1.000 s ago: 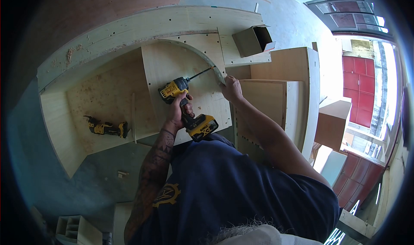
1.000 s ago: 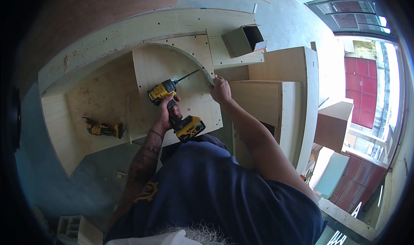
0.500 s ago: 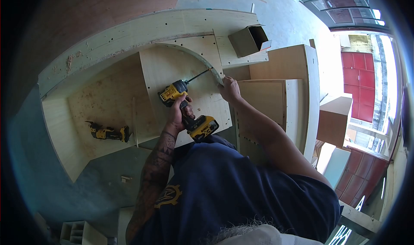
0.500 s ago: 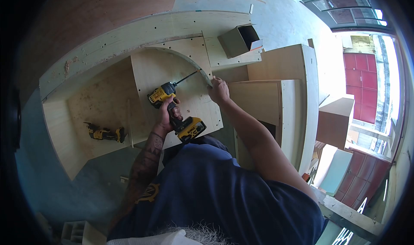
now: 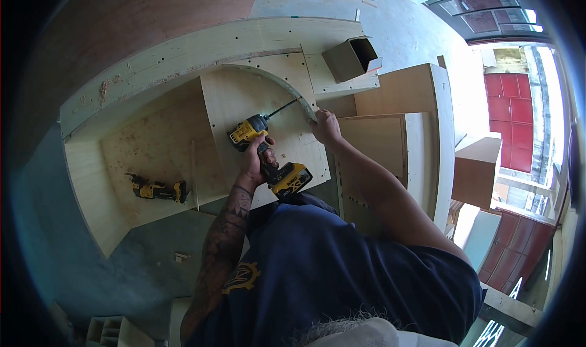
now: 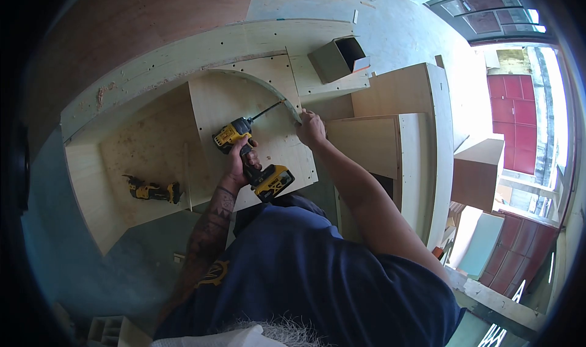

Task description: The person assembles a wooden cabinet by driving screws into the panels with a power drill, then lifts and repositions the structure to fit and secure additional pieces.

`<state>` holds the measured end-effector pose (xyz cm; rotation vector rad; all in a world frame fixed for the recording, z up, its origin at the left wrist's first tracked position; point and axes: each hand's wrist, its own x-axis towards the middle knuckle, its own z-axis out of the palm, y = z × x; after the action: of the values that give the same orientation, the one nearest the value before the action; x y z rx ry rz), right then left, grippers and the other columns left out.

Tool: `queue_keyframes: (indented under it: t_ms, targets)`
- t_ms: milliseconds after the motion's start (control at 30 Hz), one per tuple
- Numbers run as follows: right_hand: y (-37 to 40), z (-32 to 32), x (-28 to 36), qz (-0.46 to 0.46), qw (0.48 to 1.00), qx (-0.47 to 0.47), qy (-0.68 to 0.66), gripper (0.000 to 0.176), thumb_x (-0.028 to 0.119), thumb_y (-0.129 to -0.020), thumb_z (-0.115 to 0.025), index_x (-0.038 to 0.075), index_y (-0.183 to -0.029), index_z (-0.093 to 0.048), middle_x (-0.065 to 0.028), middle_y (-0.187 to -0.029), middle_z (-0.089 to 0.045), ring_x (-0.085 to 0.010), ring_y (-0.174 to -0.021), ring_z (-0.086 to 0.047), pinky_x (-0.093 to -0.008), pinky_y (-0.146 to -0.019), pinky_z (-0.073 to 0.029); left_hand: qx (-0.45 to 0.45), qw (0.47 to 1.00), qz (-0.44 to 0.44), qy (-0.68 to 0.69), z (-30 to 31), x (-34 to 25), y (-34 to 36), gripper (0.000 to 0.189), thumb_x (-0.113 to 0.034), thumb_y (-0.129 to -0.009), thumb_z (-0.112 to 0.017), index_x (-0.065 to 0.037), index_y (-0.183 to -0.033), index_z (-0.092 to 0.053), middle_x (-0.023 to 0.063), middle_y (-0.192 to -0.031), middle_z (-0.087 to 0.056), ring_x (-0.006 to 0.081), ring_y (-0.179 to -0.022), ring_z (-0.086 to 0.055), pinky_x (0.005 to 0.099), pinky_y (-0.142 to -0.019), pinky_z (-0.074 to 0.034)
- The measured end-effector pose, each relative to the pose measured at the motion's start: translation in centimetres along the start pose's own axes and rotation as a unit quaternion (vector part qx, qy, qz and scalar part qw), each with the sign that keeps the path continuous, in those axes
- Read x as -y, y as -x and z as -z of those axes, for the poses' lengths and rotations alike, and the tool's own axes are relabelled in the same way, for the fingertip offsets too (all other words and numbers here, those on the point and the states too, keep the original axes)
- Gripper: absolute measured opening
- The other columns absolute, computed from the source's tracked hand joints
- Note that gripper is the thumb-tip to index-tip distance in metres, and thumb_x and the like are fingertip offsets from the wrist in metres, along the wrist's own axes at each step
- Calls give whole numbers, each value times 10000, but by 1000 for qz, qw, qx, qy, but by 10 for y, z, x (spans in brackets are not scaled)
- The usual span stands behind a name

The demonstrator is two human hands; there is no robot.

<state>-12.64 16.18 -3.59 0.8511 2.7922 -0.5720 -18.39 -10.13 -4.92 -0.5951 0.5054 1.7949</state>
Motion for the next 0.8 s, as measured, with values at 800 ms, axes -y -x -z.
queue_keyframes:
  t_ms: [800]
  targets:
    - [43, 0, 77, 45, 996, 59, -45, 745, 267, -930, -574, -5, -1552, -266, -292, -1027, -689, -457, -928, -684, -526, -817, -540, -40, 993, -96, -57, 67, 7, 136, 427, -460, -978, -622, -70, -1151, -600, -29, -613, -506, 104, -511, -491, 298, -556, -446]
